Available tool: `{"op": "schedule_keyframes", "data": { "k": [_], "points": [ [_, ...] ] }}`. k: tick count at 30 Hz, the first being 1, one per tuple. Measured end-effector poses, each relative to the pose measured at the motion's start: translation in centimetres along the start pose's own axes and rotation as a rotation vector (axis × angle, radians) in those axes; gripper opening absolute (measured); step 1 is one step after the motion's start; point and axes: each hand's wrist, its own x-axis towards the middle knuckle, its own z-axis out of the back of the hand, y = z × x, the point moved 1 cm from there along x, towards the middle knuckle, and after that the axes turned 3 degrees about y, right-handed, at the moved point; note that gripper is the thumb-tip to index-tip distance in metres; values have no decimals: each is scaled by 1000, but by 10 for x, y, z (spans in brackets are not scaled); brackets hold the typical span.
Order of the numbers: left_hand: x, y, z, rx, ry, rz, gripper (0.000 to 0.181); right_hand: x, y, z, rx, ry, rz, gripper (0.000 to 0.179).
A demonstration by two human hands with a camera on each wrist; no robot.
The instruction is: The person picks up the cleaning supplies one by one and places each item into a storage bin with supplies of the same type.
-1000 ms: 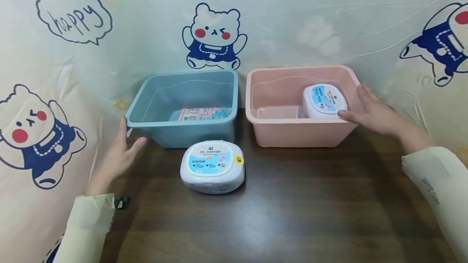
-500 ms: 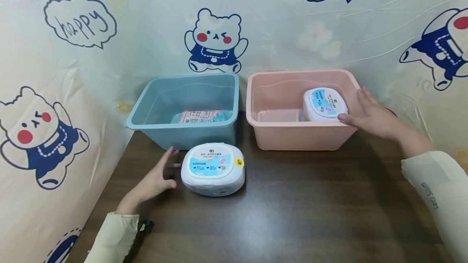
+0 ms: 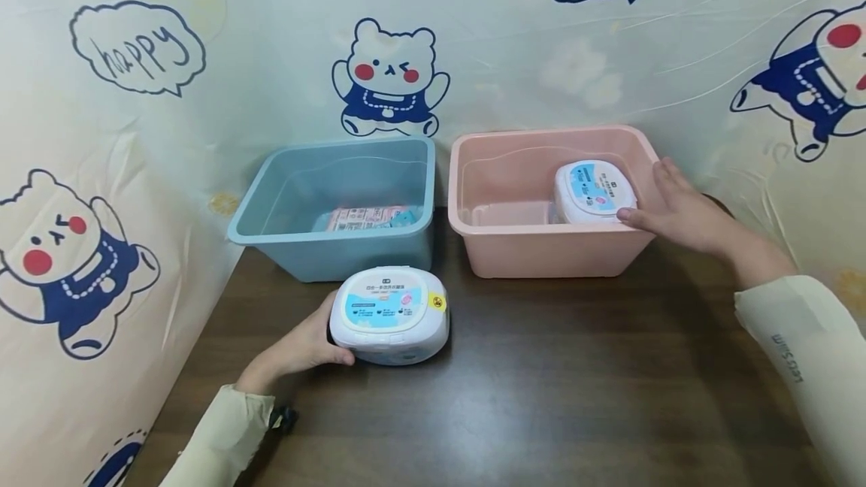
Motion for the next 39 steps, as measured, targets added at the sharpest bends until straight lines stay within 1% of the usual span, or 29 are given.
{"op": "schedule_keyframes", "data": {
  "k": [6,13,19,23,28,34,39],
  "points": [
    [2,-2,-4,-28,-39,-18,123,0,1,0,7,2,-5,108],
    [5,-3,-10,1,-85,-2,115,-1,-1,-2,9,-1,-8,109],
    [8,-4,-13,-19,-90,-12,116,-2,-1,-1,8,-6,-9,109],
    [9,-7,-13,-30,-97,-18,113,-1,-1,-1,12,-8,-10,110],
    [10,-9,-14,-4,-120,-26,113,-1,0,-2,29,-8,-12,110],
    [11,-10,-15,37,-167,-16,114,0,0,-2,44,-12,-19,110],
    [13,-11,-16,56,-178,-6,115,0,-2,-2,35,-18,-20,111]
  ]
}}
